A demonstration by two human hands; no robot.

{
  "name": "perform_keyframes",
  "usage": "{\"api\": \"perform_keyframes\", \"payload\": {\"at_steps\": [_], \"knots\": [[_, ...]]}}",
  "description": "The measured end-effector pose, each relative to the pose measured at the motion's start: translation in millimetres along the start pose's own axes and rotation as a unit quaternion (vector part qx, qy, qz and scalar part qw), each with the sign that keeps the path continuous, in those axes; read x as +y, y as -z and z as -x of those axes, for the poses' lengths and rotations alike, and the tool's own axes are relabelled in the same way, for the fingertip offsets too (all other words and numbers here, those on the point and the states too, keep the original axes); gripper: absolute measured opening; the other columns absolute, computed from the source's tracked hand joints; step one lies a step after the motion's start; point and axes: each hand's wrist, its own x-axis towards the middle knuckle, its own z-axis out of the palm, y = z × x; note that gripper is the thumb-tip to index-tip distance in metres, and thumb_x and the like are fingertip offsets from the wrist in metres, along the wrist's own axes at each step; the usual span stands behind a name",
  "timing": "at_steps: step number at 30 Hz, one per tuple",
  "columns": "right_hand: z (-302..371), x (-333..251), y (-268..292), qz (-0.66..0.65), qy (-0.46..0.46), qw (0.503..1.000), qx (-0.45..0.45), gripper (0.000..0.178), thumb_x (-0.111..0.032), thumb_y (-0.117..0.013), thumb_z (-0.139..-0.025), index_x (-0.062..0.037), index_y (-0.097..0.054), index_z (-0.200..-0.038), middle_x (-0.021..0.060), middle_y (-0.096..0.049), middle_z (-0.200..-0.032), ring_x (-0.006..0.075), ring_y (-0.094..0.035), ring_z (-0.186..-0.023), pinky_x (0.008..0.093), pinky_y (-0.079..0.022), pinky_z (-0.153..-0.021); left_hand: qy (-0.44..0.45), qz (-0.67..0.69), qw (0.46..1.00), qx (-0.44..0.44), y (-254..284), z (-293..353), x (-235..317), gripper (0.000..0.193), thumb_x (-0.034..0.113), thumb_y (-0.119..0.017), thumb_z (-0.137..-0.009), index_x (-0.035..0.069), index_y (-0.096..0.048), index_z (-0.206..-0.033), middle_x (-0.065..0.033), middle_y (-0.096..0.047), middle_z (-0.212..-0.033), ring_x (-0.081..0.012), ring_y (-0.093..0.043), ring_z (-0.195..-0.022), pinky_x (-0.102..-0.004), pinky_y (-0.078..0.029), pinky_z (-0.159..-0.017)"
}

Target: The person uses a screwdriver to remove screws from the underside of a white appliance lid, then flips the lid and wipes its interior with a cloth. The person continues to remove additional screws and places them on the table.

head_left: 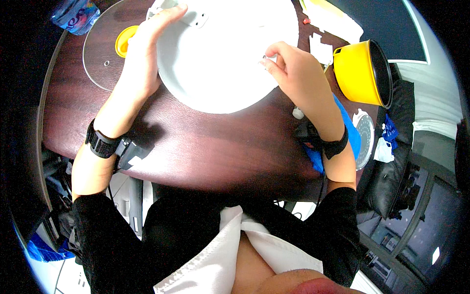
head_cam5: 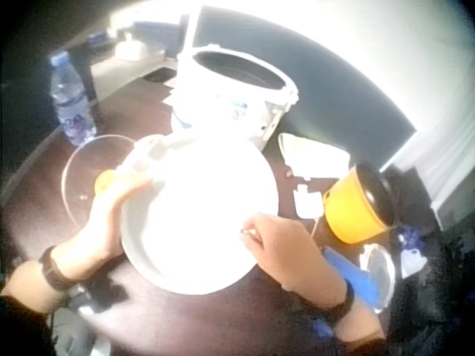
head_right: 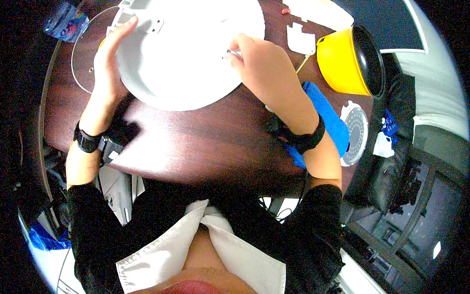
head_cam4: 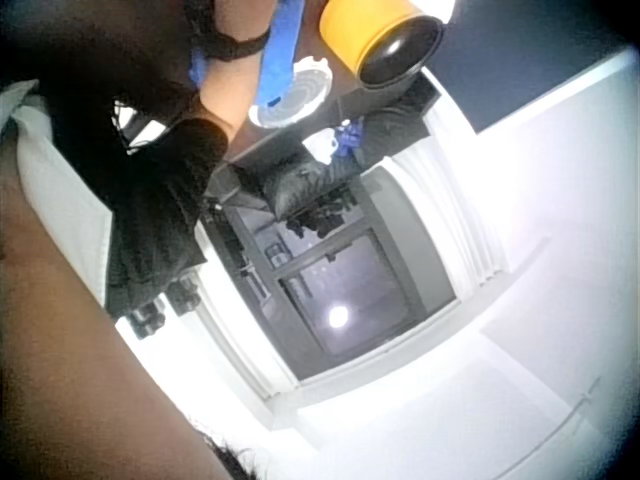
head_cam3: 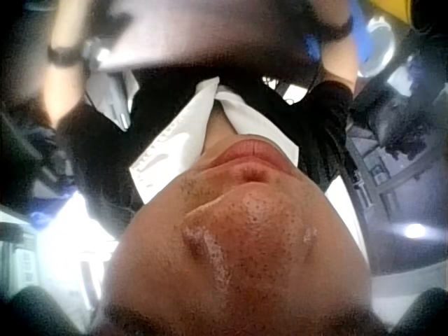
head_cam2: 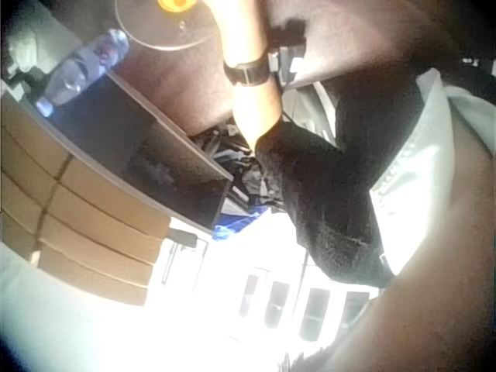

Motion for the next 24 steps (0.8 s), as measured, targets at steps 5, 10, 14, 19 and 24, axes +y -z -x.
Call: {"api": "perform_keyframes", "payload": {"at_steps": [5,10,14,19,24], "knots": [[-2,-5,-7,0.056,0.029,0.998,0.013,0.011,-0.014,-0.053,-0.085,-0.0036,-0.051,-0.083,0.0140,-0.055,-0.072,0.0303,-0.056,-0.063,0.0354,-0.042,-0.055,0.053,0.057,0.997,0.029,-6,6,6,0.033,0.028,-0.052,-0.084,0.006,-0.056,-0.108,-0.0060,-0.058,-0.102,-0.0151,-0.055,-0.095,-0.0270,-0.043,-0.081],[-2,-7,-8,0.041,0.018,0.999,0.010,0.011,-0.013,-0.052,-0.085,-0.0031,-0.049,-0.081,0.0161,-0.056,-0.075,0.0348,-0.055,-0.066,0.0379,-0.043,-0.057,0.041,0.045,0.998,0.004,-11,7,11,0.034,0.029,-0.054,-0.083,0.005,-0.057,-0.107,-0.0064,-0.058,-0.102,-0.0149,-0.055,-0.094,-0.0273,-0.043,-0.082],[-3,2,-13,0.029,0.027,0.998,0.042,0.011,-0.013,-0.054,-0.084,-0.0022,-0.052,-0.081,0.0125,-0.056,-0.069,0.0267,-0.054,-0.055,0.0329,-0.041,-0.051,-0.054,-0.026,0.998,-0.019,-17,11,12,0.037,0.031,-0.059,-0.080,0.002,-0.058,-0.104,-0.0073,-0.059,-0.102,-0.0139,-0.056,-0.091,-0.0264,-0.043,-0.080],[-3,27,29,-0.110,-0.014,0.992,0.064,0.011,-0.014,-0.058,-0.084,-0.0036,-0.058,-0.087,-0.0014,-0.049,-0.061,0.0032,-0.041,-0.053,0.0191,-0.033,-0.047,0.021,0.004,0.999,0.045,-21,9,36,0.035,0.029,-0.056,-0.082,0.003,-0.057,-0.106,-0.0083,-0.059,-0.100,-0.0149,-0.056,-0.091,-0.0251,-0.044,-0.077],[6,70,38,-0.020,0.012,1.000,-0.005,0.011,-0.013,-0.059,-0.082,-0.0024,-0.057,-0.082,0.0016,-0.045,-0.055,0.0076,-0.039,-0.049,0.0231,-0.034,-0.046,-0.041,-0.036,0.996,0.070,-10,-3,45,0.034,0.027,-0.054,-0.083,0.002,-0.057,-0.105,-0.0108,-0.060,-0.100,-0.0183,-0.059,-0.088,-0.0275,-0.046,-0.077]]}}
